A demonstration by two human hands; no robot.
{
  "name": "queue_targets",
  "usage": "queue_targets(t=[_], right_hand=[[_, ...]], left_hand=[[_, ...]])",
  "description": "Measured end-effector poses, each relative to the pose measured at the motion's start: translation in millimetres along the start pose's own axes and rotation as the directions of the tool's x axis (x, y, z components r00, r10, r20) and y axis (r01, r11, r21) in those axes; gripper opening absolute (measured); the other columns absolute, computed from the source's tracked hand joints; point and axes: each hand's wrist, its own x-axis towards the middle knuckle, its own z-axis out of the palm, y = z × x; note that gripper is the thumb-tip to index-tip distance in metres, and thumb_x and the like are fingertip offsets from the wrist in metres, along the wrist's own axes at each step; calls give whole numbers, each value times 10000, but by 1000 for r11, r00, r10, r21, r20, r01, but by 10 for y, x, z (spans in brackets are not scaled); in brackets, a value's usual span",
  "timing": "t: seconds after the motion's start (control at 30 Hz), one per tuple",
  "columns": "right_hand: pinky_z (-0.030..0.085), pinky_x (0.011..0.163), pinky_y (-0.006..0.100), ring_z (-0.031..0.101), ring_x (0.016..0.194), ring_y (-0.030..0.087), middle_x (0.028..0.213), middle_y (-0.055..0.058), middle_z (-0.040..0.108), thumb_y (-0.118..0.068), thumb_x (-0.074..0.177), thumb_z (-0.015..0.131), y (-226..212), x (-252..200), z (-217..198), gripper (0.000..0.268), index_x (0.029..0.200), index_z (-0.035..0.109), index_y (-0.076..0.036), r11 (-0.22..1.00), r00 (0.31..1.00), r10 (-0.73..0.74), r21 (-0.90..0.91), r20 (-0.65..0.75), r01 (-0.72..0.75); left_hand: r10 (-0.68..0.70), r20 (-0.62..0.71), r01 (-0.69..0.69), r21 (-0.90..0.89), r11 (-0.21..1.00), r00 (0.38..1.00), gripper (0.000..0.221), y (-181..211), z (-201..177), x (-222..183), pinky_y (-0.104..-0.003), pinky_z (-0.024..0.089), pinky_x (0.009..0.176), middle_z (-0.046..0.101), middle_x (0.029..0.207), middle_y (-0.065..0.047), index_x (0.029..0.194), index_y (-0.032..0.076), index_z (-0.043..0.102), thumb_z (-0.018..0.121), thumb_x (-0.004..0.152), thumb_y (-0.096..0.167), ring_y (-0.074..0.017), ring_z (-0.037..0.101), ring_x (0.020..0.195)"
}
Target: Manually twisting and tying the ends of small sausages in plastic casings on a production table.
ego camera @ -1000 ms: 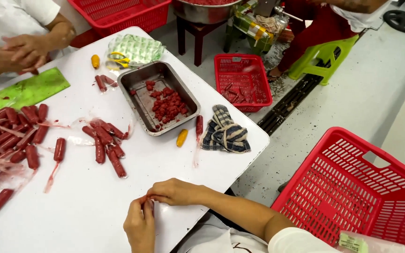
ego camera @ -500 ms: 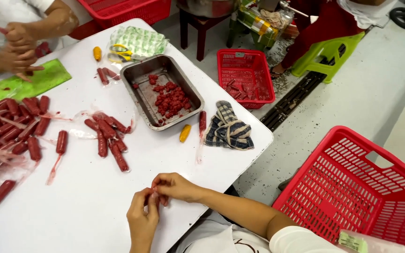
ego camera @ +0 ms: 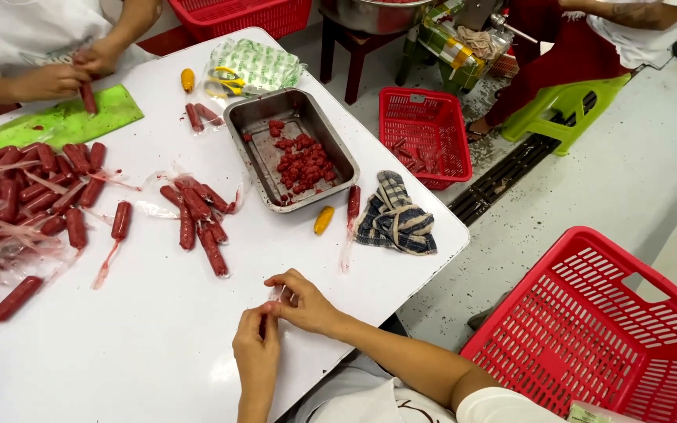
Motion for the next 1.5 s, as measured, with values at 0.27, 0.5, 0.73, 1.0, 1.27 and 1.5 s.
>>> queue_targets(t=[0.27,0.5,0.73,1.0,1.27,1.5], right_hand=[[510,703,272,590,752,165,940,48,579,-116,995,534,-100,215,-410,196,863,663,-51,979,971,-198,27,-131,203],[476,623,228,541,629,79,783,7,561,-252,1051,574,-9,477,-239,335,785,679,-78,992,994,-52,116,92,41],[478,844,410,606,963,239,1038,49,603,-524,1019,474,-221,1075,362,474,1151,660,-109,768,971,85,-635,222,78],[485,413,303,604,504,185,780,112,680,-216,886,700,230,1406,435,290,1069,693,9,954,967,255,-166,20,-248],[542,577,318,692,649,226,883,116,733,-170,905,764,-372,-117,-158,253,1136,739,-69,947,990,-123,-291,68,137],[585,850,335,703,1057,283,1473,146,584,73,983,519,-820,189,-582,466,1380,638,-141,284,612,-681,-625,402,727]], left_hand=[[177,151,-184,29,983,973,178,155,80,103,-287,503,754,724,933,-15,949,71,737,578,971,148,-160,659,840],[-141,141,140,15,990,980,211,301,-510,-169,-255,493,755,731,857,7,988,101,755,596,969,239,-125,651,786],[-689,-220,522,811,264,690,441,306,-1846,-1016,-427,575,866,765,1054,-62,1146,139,695,315,1100,357,-290,736,999],[-260,123,288,-434,854,958,483,262,-1254,-667,-445,579,929,689,1273,-284,1416,-43,562,568,1033,252,-316,688,1084],[-198,232,302,-806,510,952,452,6,62,519,-413,611,854,668,1171,-215,1417,-35,520,569,1068,249,-285,700,1032],[-69,352,219,-408,886,934,285,860,-276,139,-289,622,740,745,942,-142,1231,25,673,545,1051,204,-187,741,819]])
